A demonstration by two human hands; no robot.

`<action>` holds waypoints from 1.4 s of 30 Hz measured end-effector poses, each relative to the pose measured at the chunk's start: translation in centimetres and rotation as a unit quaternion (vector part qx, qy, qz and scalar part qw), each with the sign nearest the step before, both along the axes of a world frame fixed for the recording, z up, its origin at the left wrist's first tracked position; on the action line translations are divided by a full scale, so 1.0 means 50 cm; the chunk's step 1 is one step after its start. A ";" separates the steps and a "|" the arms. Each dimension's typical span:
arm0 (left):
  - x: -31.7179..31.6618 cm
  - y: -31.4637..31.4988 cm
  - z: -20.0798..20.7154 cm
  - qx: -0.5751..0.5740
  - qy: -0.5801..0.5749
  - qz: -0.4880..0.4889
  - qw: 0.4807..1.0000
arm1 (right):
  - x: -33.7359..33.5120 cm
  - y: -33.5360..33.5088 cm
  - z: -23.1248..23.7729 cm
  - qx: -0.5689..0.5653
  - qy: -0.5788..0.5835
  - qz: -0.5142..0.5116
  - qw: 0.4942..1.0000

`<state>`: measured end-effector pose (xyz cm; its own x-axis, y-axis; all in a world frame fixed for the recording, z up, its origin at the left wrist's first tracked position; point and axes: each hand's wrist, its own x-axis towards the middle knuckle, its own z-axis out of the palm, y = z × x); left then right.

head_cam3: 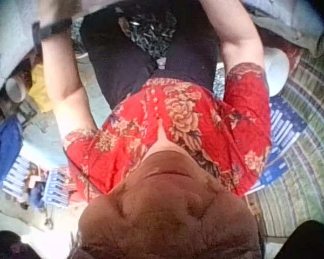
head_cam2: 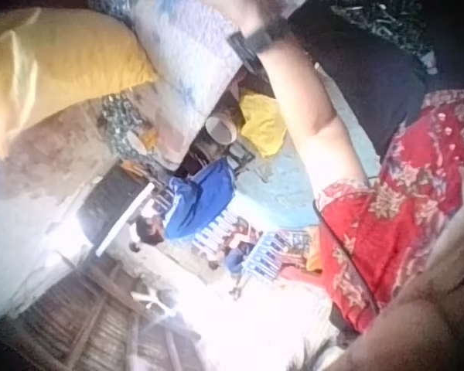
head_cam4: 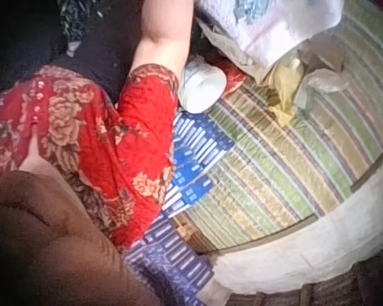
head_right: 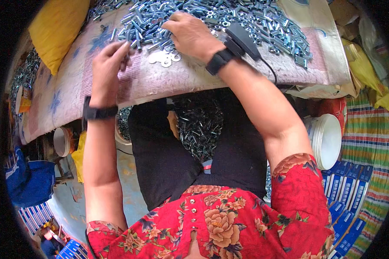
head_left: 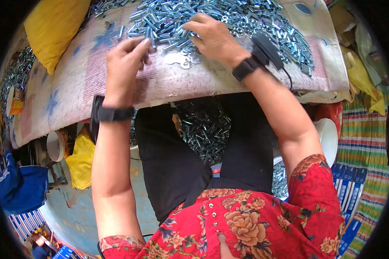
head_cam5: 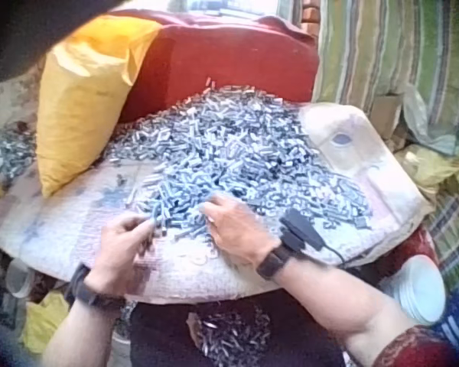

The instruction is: Manually assemble washers and nuts onto bolts and sort them into bins.

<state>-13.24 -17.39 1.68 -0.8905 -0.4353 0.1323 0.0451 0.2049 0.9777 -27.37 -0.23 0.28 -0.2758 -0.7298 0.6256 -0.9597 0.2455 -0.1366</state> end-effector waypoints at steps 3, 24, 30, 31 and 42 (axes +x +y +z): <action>0.086 0.023 -0.010 0.146 -0.032 0.021 0.988 | -0.024 -0.037 -0.012 0.090 0.064 -0.039 0.993; 0.209 0.263 -0.052 0.232 -0.042 -0.105 0.966 | 0.250 0.223 -0.018 -0.207 -0.615 0.170 0.741; 0.208 0.277 -0.043 0.195 -0.037 -0.108 0.974 | 0.261 0.232 -0.017 -0.246 -0.622 0.170 0.724; 0.206 0.278 -0.044 0.185 -0.034 -0.108 0.976 | 0.262 0.232 -0.019 -0.262 -0.617 0.161 0.724; 0.197 0.280 -0.042 0.161 -0.041 -0.109 0.980 | 0.251 0.265 -0.001 -0.211 -0.665 0.099 0.709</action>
<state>-3.37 -3.41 -0.41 -0.9688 -0.2411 -0.0572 -0.0287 -0.1203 0.9923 -14.82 13.02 0.25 -0.7458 -0.6610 0.0825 0.0772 -0.2088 -0.9749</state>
